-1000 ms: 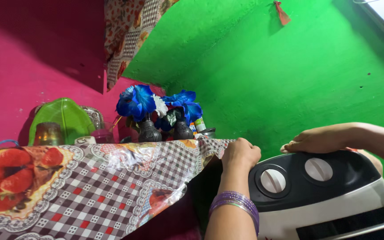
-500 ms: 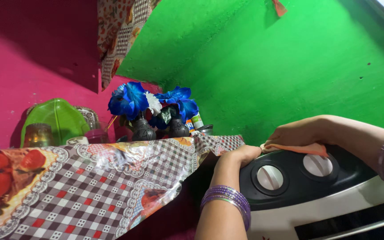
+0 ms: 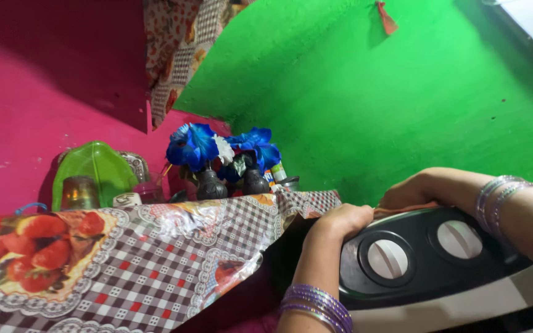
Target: The person cleans a portable air cooler using a cloth. They wipe the top control panel, the front grille, and the side of the unit. The person also moves the cooler slightly to access different areas for cleaning.
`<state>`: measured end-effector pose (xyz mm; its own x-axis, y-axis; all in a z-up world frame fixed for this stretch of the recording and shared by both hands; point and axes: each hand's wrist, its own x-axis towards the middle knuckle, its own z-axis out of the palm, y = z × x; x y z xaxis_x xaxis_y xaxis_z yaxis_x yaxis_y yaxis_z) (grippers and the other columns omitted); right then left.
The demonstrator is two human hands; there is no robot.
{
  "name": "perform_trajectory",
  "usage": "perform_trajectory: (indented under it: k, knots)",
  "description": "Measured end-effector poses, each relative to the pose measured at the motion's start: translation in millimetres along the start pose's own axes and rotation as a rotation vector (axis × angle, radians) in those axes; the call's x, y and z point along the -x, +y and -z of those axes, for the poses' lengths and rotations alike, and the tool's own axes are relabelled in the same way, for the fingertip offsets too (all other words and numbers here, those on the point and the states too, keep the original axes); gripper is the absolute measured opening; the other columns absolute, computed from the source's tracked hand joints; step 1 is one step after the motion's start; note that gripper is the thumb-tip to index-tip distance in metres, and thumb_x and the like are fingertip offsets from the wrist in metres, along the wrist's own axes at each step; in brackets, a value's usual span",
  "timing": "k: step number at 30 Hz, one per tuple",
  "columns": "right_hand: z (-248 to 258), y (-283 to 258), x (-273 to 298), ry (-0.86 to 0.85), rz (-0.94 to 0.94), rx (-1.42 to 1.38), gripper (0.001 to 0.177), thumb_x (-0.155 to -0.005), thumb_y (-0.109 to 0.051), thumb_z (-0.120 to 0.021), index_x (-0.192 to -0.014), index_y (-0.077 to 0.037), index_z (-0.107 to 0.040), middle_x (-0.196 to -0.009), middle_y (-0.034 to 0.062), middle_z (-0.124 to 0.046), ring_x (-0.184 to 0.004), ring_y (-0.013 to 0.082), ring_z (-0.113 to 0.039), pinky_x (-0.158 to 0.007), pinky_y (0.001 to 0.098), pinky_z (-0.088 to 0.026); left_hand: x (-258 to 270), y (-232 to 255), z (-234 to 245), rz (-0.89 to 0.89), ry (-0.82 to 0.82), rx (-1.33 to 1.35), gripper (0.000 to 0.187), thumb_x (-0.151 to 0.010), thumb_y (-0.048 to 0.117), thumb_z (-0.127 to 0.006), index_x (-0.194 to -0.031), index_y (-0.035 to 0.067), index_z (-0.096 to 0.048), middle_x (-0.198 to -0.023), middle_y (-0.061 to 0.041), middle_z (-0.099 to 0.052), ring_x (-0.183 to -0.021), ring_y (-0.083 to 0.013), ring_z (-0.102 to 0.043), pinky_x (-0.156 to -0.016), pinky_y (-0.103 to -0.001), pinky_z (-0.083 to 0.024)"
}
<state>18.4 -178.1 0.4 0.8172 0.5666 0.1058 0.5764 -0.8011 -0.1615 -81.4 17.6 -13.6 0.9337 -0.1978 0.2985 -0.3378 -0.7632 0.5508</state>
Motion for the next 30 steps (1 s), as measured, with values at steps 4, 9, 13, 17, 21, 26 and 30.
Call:
perform_trajectory:
  k: [4, 9, 13, 17, 21, 26, 30]
  knots:
    - [-4, -26, 34, -0.002, -0.150, -0.383, 0.035, -0.099, -0.034, -0.057, -0.109, -0.007, -0.077, -0.101, 0.0084, -0.075, -0.084, 0.0176, -0.063, -0.076, 0.0388, -0.052, 7, 9, 5, -0.015, 0.024, -0.040, 0.051, -0.094, 0.031, -0.049, -0.125, -0.004, -0.068, -0.127, -0.025, -0.069, -0.110, -0.0314, -0.068, -0.091, -0.042, -0.052]
    - [4, -82, 84, 0.062, -0.049, 0.053, 0.042, -0.100, -0.038, -0.046, -0.116, -0.010, -0.074, -0.113, 0.0074, -0.075, -0.097, 0.0163, -0.068, -0.087, 0.0382, -0.054, -4, 13, -4, -0.046, 0.037, -0.084, 0.052, -0.095, 0.032, -0.048, -0.126, -0.005, -0.067, -0.129, -0.026, -0.066, -0.114, -0.0324, -0.065, -0.094, -0.042, -0.050]
    - [11, -107, 107, 0.076, 0.065, 0.316, 0.046, -0.102, -0.042, -0.040, -0.124, -0.013, -0.068, -0.121, 0.0089, -0.072, -0.106, 0.0205, -0.067, -0.098, 0.0395, -0.051, -16, 11, -4, -0.066, 0.045, -0.096, 0.053, -0.095, 0.032, -0.047, -0.127, -0.005, -0.066, -0.132, -0.026, -0.064, -0.116, -0.0333, -0.063, -0.096, -0.043, -0.049]
    - [4, -107, 116, 0.081, 0.298, 0.253, 0.046, -0.100, -0.042, -0.041, -0.123, -0.013, -0.069, -0.123, 0.0052, -0.073, -0.111, 0.0178, -0.069, -0.099, 0.0373, -0.050, -28, -7, -2, -0.057, 0.048, -0.103, 0.054, -0.096, 0.033, -0.046, -0.128, -0.005, -0.065, -0.134, -0.027, -0.062, -0.119, -0.0342, -0.061, -0.099, -0.043, -0.047]
    - [-3, -76, 88, 0.138, 0.027, -0.072, 0.050, -0.101, -0.045, -0.043, -0.121, -0.011, -0.073, -0.124, 0.0091, -0.074, -0.109, 0.0218, -0.071, -0.098, 0.0410, -0.050, -42, -23, 2, -0.047, 0.047, -0.105, 0.055, -0.096, 0.033, -0.044, -0.129, -0.006, -0.064, -0.136, -0.027, -0.060, -0.122, -0.0351, -0.059, -0.101, -0.043, -0.046]
    - [-2, -34, 45, 0.111, -0.108, -0.207, 0.053, -0.099, -0.051, -0.043, -0.140, -0.025, -0.064, -0.145, -0.0024, -0.062, -0.136, 0.0125, -0.055, -0.113, 0.0346, -0.046, -49, -28, -3, -0.034, 0.040, -0.109, 0.056, -0.097, 0.034, -0.043, -0.130, -0.006, -0.063, -0.138, -0.028, -0.058, -0.126, -0.0361, -0.057, -0.105, -0.044, -0.044]
    - [2, -9, 34, 0.053, -0.109, -0.215, 0.058, -0.099, -0.055, -0.039, -0.147, -0.027, -0.055, -0.151, -0.0015, -0.059, -0.141, 0.0160, -0.053, -0.117, 0.0379, -0.042, -39, -30, -1, -0.017, 0.043, -0.121, 0.057, -0.097, 0.034, -0.042, -0.131, -0.006, -0.062, -0.140, -0.029, -0.056, -0.129, -0.0370, -0.055, -0.107, -0.044, -0.042]
